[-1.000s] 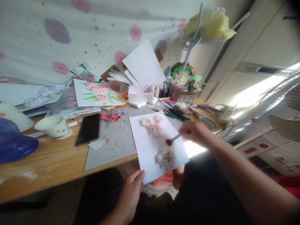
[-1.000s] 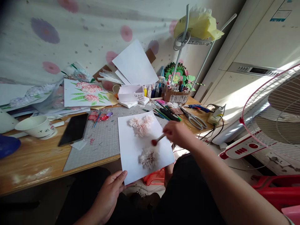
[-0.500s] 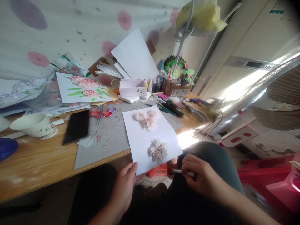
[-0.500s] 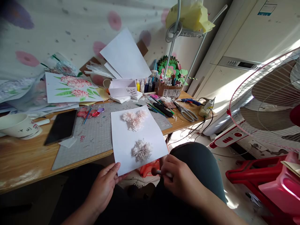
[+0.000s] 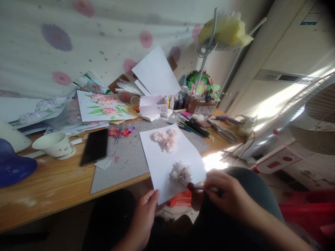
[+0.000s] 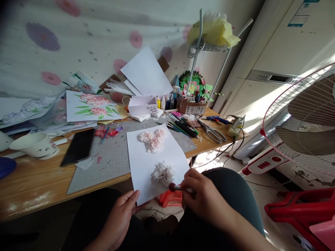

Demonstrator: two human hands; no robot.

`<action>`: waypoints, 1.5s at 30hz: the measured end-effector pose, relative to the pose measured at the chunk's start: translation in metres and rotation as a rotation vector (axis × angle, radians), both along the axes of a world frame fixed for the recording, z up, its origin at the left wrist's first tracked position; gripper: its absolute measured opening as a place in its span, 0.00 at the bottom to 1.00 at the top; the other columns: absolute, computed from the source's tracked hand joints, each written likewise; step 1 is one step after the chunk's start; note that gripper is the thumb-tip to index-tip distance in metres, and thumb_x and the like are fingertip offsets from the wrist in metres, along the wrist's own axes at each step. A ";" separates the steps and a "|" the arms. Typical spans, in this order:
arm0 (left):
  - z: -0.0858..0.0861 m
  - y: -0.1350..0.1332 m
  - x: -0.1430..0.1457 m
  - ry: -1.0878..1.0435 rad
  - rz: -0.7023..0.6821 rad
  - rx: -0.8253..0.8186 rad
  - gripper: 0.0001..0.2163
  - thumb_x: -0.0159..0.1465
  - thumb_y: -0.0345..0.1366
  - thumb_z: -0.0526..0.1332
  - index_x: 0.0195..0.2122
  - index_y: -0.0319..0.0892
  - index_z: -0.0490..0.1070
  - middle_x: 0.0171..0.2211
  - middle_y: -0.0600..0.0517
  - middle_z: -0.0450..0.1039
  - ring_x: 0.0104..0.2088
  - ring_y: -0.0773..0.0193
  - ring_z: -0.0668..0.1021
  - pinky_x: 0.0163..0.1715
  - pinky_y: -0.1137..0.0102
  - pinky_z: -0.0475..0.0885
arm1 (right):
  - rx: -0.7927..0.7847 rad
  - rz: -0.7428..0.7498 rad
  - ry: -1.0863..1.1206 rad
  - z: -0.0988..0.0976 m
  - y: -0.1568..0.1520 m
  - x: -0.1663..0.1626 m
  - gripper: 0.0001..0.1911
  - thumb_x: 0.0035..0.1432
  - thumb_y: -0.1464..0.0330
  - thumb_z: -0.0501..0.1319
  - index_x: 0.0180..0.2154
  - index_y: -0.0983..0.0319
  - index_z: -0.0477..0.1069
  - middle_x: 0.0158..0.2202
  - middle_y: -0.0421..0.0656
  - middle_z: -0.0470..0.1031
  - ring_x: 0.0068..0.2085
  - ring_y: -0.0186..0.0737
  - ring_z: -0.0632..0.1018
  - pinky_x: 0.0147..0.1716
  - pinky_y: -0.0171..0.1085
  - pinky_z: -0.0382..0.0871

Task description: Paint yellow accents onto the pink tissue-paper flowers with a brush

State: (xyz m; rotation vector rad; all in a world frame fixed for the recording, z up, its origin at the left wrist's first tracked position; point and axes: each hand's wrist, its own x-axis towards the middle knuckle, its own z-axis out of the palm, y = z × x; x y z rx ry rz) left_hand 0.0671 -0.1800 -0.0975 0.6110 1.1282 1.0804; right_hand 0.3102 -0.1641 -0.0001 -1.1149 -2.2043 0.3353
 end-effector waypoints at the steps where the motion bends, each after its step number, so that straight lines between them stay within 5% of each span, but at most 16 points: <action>1: -0.002 0.000 0.000 0.012 -0.009 0.003 0.23 0.49 0.57 0.72 0.34 0.41 0.80 0.38 0.46 0.84 0.43 0.47 0.82 0.45 0.60 0.76 | -0.007 0.013 -0.011 0.010 0.009 0.005 0.08 0.57 0.77 0.61 0.29 0.59 0.74 0.28 0.41 0.74 0.27 0.35 0.77 0.25 0.32 0.74; 6: -0.015 0.000 0.000 0.068 -0.064 0.030 0.24 0.49 0.59 0.71 0.30 0.41 0.80 0.32 0.47 0.82 0.37 0.50 0.81 0.40 0.62 0.75 | 0.028 0.068 -0.067 0.047 0.063 -0.012 0.07 0.63 0.73 0.59 0.38 0.61 0.77 0.39 0.48 0.78 0.37 0.38 0.80 0.34 0.36 0.77; 10: -0.024 0.000 -0.002 0.121 -0.094 0.053 0.22 0.51 0.58 0.69 0.25 0.40 0.78 0.25 0.48 0.78 0.33 0.52 0.79 0.36 0.65 0.73 | -0.011 0.197 -0.255 0.056 0.108 -0.068 0.05 0.63 0.73 0.62 0.33 0.63 0.75 0.35 0.43 0.79 0.37 0.37 0.79 0.39 0.39 0.76; 14: -0.032 0.001 -0.003 0.152 -0.133 0.072 0.22 0.54 0.58 0.67 0.25 0.40 0.77 0.25 0.49 0.76 0.31 0.55 0.76 0.35 0.66 0.71 | -0.056 0.243 -0.433 0.059 0.152 -0.129 0.11 0.65 0.64 0.62 0.45 0.64 0.74 0.45 0.44 0.78 0.42 0.39 0.80 0.43 0.45 0.77; 18: -0.041 0.001 -0.004 0.174 -0.171 0.115 0.22 0.56 0.57 0.66 0.23 0.40 0.77 0.23 0.50 0.73 0.28 0.59 0.73 0.32 0.68 0.67 | -0.061 0.138 -0.491 0.072 0.187 -0.162 0.16 0.65 0.63 0.62 0.52 0.63 0.71 0.53 0.48 0.74 0.49 0.45 0.78 0.47 0.49 0.76; 24: -0.057 0.003 -0.011 0.217 -0.219 0.128 0.22 0.57 0.56 0.65 0.21 0.40 0.75 0.22 0.51 0.73 0.28 0.59 0.74 0.30 0.69 0.66 | -0.247 0.190 -0.633 0.087 0.214 -0.163 0.15 0.65 0.63 0.62 0.51 0.63 0.72 0.49 0.46 0.77 0.44 0.41 0.80 0.41 0.44 0.78; 27: -0.061 0.003 -0.014 0.214 -0.255 0.117 0.22 0.57 0.56 0.64 0.23 0.40 0.75 0.24 0.50 0.74 0.30 0.57 0.76 0.31 0.68 0.67 | -0.240 0.092 -0.635 0.082 0.226 -0.164 0.15 0.66 0.63 0.61 0.52 0.61 0.72 0.53 0.47 0.75 0.48 0.43 0.79 0.46 0.47 0.76; 38: -0.058 0.003 -0.014 0.150 -0.260 0.081 0.23 0.57 0.58 0.64 0.24 0.40 0.74 0.28 0.50 0.75 0.32 0.55 0.80 0.35 0.66 0.74 | -0.280 -0.099 -0.629 0.079 0.263 -0.145 0.16 0.66 0.62 0.61 0.53 0.61 0.72 0.55 0.48 0.74 0.49 0.45 0.78 0.48 0.48 0.76; 45: -0.057 0.003 -0.013 0.114 -0.219 0.087 0.24 0.54 0.60 0.65 0.24 0.40 0.75 0.26 0.50 0.74 0.31 0.56 0.78 0.36 0.64 0.75 | -0.353 -0.081 -0.572 0.069 0.258 -0.143 0.16 0.66 0.62 0.61 0.53 0.61 0.71 0.53 0.47 0.75 0.47 0.43 0.79 0.45 0.47 0.77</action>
